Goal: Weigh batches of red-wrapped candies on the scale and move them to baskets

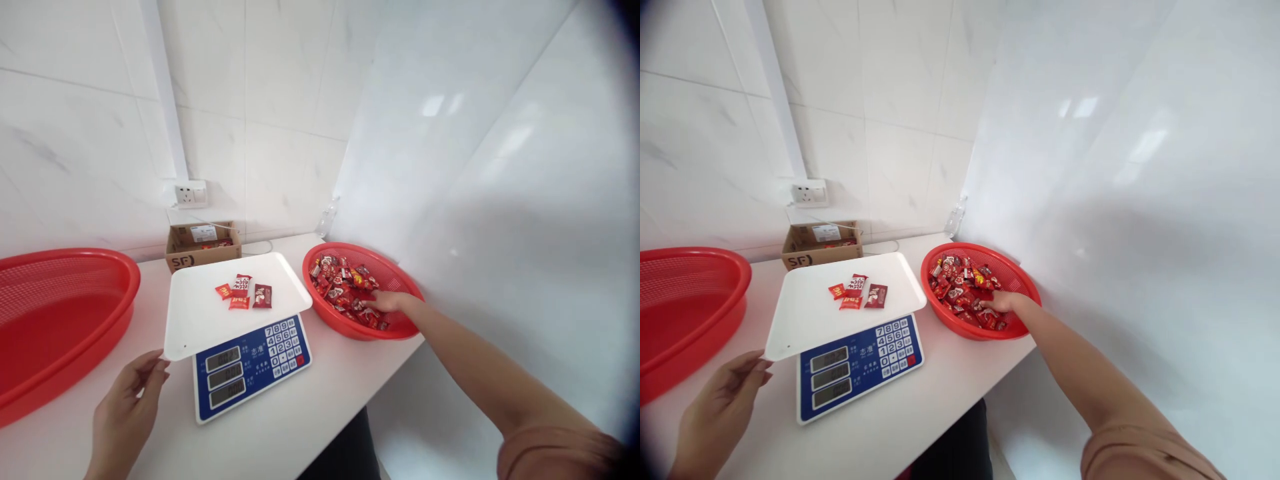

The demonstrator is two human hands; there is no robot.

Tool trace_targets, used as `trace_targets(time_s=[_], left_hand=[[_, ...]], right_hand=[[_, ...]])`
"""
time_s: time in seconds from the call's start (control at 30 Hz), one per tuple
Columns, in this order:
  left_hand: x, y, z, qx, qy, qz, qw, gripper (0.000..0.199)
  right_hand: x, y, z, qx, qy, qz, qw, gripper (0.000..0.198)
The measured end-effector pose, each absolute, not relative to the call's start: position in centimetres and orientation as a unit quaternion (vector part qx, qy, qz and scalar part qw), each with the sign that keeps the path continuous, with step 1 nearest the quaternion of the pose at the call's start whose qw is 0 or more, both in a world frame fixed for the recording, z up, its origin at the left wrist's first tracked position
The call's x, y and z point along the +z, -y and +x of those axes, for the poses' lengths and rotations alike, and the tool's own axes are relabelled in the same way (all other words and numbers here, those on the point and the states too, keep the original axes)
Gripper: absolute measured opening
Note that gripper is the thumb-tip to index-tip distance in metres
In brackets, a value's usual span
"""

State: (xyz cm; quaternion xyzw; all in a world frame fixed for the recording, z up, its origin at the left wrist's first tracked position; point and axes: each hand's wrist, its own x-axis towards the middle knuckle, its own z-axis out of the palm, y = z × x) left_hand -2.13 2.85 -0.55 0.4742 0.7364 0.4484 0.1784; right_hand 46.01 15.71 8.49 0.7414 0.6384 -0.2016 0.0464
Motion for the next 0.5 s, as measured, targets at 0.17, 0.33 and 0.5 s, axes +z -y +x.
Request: trace_targets(time_s=[0.17,0.33,0.5], left_hand=[[-0.5,-2.9,-2.0,0.443,-0.742,0.471,0.18,0.041],[0.1,-2.8,-1.8,0.451,-0.73,0.485,0.169,0.036],[0.4,-2.6,-1.6,0.453,-0.721,0.492,0.182,0.035]], right_hand=[[7.8,-14.3,44.2,-0.302,-0.642,0.695,0.119,0.094],[7.2,-13.9,42.4,-0.269,-0.645,0.693,0.179,0.106],[5.7,-14.5,43.4,-0.228,-0.656,0.703,0.154,0.104]])
